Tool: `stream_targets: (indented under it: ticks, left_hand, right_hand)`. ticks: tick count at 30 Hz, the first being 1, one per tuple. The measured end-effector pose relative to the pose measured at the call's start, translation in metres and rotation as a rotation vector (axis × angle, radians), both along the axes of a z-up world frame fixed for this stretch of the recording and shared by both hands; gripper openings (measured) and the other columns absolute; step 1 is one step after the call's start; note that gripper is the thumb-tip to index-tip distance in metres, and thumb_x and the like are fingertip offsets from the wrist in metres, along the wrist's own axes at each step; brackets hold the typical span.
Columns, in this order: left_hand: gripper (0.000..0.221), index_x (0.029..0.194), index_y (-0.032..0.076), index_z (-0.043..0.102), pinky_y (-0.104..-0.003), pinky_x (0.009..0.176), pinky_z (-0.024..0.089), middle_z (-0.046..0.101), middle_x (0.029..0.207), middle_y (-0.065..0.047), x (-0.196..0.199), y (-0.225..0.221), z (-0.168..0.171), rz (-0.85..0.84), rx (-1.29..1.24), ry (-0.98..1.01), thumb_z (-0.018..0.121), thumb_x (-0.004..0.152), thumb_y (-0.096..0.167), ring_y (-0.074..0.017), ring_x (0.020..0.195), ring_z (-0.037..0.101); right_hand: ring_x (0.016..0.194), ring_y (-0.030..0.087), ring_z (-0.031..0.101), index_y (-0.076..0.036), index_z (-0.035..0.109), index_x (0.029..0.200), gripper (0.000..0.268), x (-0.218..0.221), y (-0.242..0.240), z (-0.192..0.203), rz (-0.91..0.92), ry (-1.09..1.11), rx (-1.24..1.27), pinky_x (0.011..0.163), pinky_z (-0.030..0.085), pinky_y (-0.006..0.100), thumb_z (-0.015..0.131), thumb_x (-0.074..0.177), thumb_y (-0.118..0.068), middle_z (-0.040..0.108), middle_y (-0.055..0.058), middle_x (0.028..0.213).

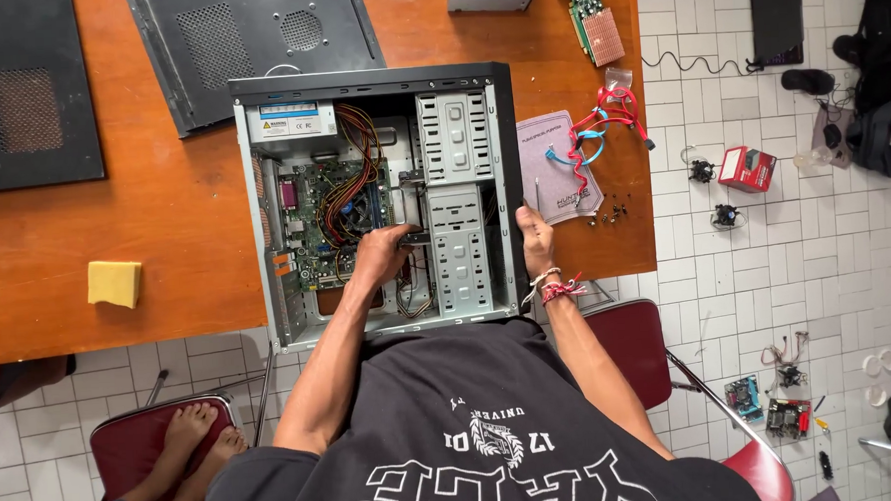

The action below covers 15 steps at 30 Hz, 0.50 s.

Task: Installing a hard drive into a desktop computer case using a screwdriver.

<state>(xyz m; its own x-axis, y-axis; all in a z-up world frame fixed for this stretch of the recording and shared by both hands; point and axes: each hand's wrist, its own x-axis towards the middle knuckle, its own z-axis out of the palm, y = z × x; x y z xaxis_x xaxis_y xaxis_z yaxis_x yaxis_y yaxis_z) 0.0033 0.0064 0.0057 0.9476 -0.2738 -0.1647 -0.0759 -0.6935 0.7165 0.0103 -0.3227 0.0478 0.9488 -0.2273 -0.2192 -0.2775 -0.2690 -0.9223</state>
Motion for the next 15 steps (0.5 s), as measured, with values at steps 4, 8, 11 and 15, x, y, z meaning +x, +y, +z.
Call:
stream_targets:
  ticks: [4,8,11,15]
  left_hand:
    - [0.041,0.12,0.034,0.072,-0.054,0.082,0.06,0.079,0.107,-0.004,0.001,0.0,0.008,0.008,-0.01,-0.007,0.076,0.083,0.018,-0.0383,0.096,0.074]
    - [0.04,0.119,0.028,0.073,-0.057,0.081,0.059,0.079,0.104,-0.01,-0.007,-0.001,0.019,0.031,-0.061,-0.016,0.077,0.082,0.013,-0.0442,0.092,0.073]
    - [0.039,0.117,0.03,0.074,-0.056,0.081,0.059,0.079,0.103,-0.009,-0.005,-0.003,0.01,0.05,-0.055,-0.004,0.078,0.082,0.015,-0.0436,0.091,0.074]
    - [0.039,0.115,0.035,0.075,-0.054,0.082,0.06,0.079,0.103,-0.004,-0.002,-0.002,0.012,0.061,-0.025,0.035,0.079,0.081,0.018,-0.0391,0.092,0.075]
  right_hand:
    - [0.095,0.018,0.068,-0.02,0.078,0.115,0.053,-0.003,0.01,0.015,-0.318,0.074,0.232,0.086,0.057,0.034,0.046,0.105,-0.06,0.075,0.001,0.108]
    - [0.087,0.02,0.068,-0.017,0.075,0.106,0.026,-0.025,-0.039,-0.051,-0.483,0.0,-0.255,0.07,0.059,0.033,0.064,0.098,-0.039,0.07,0.006,0.098]
    - [0.097,0.029,0.067,-0.023,0.07,0.109,0.028,-0.048,-0.053,-0.052,-0.372,0.063,-0.591,0.082,0.055,0.041,0.077,0.087,-0.039,0.063,0.005,0.103]
    - [0.118,0.034,0.061,-0.026,0.056,0.127,0.064,-0.069,-0.075,-0.087,-0.146,0.334,-0.591,0.1,0.051,0.046,0.082,0.078,-0.057,0.053,0.004,0.121]
